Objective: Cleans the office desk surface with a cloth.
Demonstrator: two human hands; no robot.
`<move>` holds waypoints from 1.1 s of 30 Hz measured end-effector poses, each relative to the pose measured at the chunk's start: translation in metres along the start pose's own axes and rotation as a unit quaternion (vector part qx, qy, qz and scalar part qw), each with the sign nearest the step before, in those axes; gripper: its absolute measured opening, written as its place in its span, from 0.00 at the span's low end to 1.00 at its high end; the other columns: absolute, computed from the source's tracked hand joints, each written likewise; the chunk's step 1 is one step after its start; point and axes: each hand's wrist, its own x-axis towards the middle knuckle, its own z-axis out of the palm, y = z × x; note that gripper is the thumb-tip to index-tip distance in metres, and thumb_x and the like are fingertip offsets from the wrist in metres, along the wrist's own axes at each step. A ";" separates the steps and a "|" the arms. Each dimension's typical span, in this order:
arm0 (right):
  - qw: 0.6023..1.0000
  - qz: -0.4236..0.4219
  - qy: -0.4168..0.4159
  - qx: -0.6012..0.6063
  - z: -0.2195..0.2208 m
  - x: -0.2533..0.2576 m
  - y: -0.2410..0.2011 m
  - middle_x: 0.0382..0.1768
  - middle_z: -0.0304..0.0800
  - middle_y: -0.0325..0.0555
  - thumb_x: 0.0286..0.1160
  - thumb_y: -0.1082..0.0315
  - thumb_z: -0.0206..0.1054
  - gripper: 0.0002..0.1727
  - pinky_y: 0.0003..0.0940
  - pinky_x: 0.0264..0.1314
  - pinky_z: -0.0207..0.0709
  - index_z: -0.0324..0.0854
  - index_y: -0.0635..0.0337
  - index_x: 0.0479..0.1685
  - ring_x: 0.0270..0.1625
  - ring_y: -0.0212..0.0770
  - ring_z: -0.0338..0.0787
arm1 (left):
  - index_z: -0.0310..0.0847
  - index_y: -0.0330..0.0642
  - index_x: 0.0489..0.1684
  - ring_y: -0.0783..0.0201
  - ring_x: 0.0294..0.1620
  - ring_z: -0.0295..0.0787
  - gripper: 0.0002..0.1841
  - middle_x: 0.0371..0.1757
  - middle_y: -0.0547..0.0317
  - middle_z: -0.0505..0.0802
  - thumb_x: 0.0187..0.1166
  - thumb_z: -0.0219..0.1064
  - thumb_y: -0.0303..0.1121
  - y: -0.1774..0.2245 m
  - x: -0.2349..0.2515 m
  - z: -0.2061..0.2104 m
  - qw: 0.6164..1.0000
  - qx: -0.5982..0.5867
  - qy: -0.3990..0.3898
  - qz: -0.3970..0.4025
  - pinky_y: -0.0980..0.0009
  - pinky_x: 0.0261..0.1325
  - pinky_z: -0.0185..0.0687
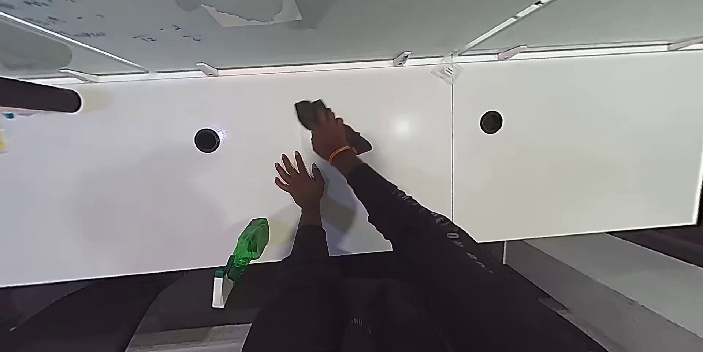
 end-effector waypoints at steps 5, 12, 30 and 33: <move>0.994 -0.024 -0.106 -0.012 0.022 -0.079 0.025 0.89 0.64 0.47 0.77 0.66 0.63 0.28 0.68 0.74 0.69 0.79 0.33 0.78 0.88 0.61 0.63 | 0.64 0.62 0.91 0.33 0.93 0.50 0.35 0.93 0.43 0.63 0.84 0.39 0.59 -0.001 -0.003 0.002 0.999 -0.016 0.033 0.015 0.25 0.84 0.42; 0.983 0.131 -0.126 0.001 0.038 -0.274 0.143 0.89 0.64 0.54 0.74 0.57 0.66 0.24 0.73 0.74 0.68 0.84 0.43 0.72 0.86 0.68 0.66 | 0.62 0.61 0.92 0.34 0.94 0.46 0.34 0.94 0.45 0.60 0.86 0.39 0.58 -0.002 -0.003 -0.003 1.000 -0.010 0.024 0.018 0.26 0.85 0.40; 0.979 0.141 -0.108 0.099 0.017 -0.215 0.099 0.88 0.62 0.64 0.74 0.71 0.66 0.27 0.74 0.74 0.70 0.78 0.61 0.76 0.83 0.73 0.68 | 0.53 0.49 0.95 0.32 0.95 0.40 0.41 0.96 0.38 0.51 0.80 0.64 0.51 -0.140 -0.223 -0.119 0.855 0.083 -0.440 0.263 0.27 0.87 0.42; 0.979 -0.031 -0.185 0.083 0.060 -0.250 0.027 0.90 0.59 0.62 0.73 0.80 0.63 0.31 0.78 0.77 0.64 0.77 0.55 0.79 0.88 0.75 0.60 | 0.56 0.50 0.94 0.34 0.95 0.40 0.39 0.96 0.41 0.53 0.83 0.63 0.51 -0.162 -0.232 -0.131 0.851 0.107 -0.482 0.179 0.26 0.87 0.40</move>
